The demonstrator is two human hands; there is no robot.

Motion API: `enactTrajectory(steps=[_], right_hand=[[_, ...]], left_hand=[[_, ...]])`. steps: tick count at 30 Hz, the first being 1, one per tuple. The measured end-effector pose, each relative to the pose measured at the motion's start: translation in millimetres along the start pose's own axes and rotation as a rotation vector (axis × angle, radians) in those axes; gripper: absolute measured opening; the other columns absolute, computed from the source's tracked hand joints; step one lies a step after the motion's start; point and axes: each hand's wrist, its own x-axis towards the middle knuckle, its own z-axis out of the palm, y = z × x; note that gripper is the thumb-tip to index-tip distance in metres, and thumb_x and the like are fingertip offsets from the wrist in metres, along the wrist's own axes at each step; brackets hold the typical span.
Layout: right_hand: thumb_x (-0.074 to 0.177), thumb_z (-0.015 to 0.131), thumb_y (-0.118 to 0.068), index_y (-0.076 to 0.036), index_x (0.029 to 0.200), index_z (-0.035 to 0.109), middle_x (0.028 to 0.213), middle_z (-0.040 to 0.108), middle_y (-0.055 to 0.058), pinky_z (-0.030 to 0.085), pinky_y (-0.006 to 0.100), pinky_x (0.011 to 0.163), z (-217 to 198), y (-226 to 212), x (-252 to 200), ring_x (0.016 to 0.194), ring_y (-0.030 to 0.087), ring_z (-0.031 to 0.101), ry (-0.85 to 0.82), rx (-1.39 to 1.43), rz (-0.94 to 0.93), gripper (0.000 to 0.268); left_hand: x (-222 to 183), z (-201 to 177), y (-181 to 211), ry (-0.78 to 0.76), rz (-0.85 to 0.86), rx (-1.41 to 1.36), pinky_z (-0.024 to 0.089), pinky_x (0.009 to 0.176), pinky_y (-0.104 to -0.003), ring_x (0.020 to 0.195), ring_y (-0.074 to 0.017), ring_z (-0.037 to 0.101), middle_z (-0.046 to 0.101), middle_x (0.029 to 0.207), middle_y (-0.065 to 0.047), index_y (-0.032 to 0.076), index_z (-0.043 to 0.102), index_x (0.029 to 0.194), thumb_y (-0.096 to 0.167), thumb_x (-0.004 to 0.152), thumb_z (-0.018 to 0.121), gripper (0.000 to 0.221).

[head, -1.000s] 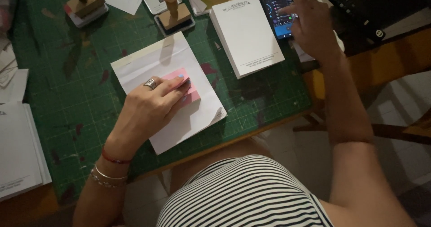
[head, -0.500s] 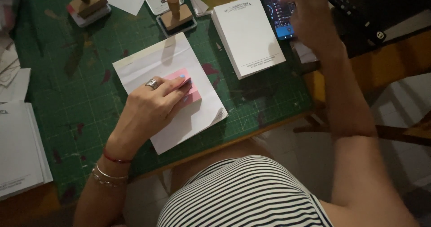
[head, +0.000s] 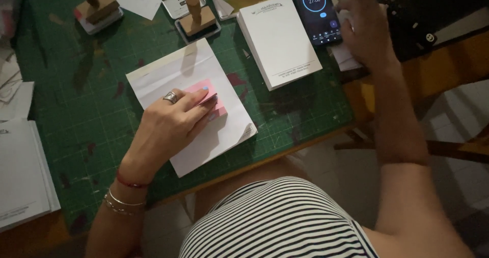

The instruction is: Manually applying a stamp to a pad of pink sticky notes on a workbench using an ink pad.

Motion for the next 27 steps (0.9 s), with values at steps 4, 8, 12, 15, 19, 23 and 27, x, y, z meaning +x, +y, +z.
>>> enactTrajectory(steps=[4,8,12,15,19,23,27], right_hand=[[0.105,0.065,0.016,0.000,0.176,0.031,0.127,0.083,0.018,0.043,0.051,0.110,0,-13,1,0.126,0.042,0.069,0.101,0.015,-0.176,0.080],[0.101,0.061,0.016,-0.001,0.173,0.039,0.121,0.081,0.018,0.046,0.048,0.097,7,-11,8,0.111,0.037,0.068,0.082,0.058,-0.151,0.077],[0.099,0.065,0.013,-0.009,0.173,0.030,0.136,0.079,0.014,0.030,0.055,0.115,3,-19,4,0.140,0.044,0.060,-0.047,0.034,-0.004,0.084],[0.108,0.061,0.015,-0.013,0.181,0.019,0.137,0.075,0.022,0.044,0.054,0.107,1,-8,2,0.126,0.041,0.065,0.046,-0.032,-0.049,0.089],[0.095,0.057,0.023,-0.001,0.176,0.035,0.122,0.082,0.022,0.050,0.054,0.093,-4,-5,13,0.113,0.045,0.071,0.129,0.049,-0.206,0.088],[0.098,0.067,0.017,-0.001,0.171,0.040,0.126,0.082,0.018,0.048,0.053,0.095,1,-18,17,0.117,0.041,0.069,-0.009,-0.041,-0.037,0.079],[0.095,0.067,0.020,-0.009,0.177,0.036,0.125,0.083,0.020,0.052,0.053,0.098,2,-12,17,0.110,0.040,0.072,0.076,-0.024,-0.166,0.092]], left_hand=[[0,0,1,0.036,0.000,0.026,0.053,0.059,-0.036,0.087,-0.0253,0.072,0.080,0.127,-0.003,0.016,0.079,0.112,0.030,0.112,0.072,0.015],[1,0,0,0.051,-0.002,-0.016,0.055,0.060,-0.036,0.089,-0.0261,0.073,0.080,0.125,-0.003,0.014,0.080,0.112,0.029,0.111,0.073,0.016],[-1,0,0,0.020,-0.004,-0.030,0.056,0.060,-0.038,0.087,-0.0281,0.073,0.081,0.129,-0.006,0.014,0.079,0.110,0.028,0.111,0.072,0.016],[0,0,0,0.024,0.002,-0.037,0.052,0.058,-0.037,0.082,-0.0255,0.069,0.080,0.127,-0.007,0.010,0.078,0.107,0.026,0.112,0.070,0.018],[0,0,0,0.036,-0.007,-0.016,0.055,0.060,-0.036,0.086,-0.0247,0.072,0.081,0.128,-0.004,0.014,0.081,0.111,0.028,0.111,0.074,0.016],[-3,3,0,0.022,-0.005,-0.005,0.053,0.057,-0.037,0.082,-0.0257,0.070,0.080,0.131,-0.003,0.014,0.080,0.113,0.027,0.111,0.071,0.016],[-2,2,0,0.017,-0.007,-0.029,0.055,0.060,-0.039,0.087,-0.0278,0.071,0.081,0.127,-0.005,0.012,0.077,0.106,0.026,0.112,0.070,0.016]])
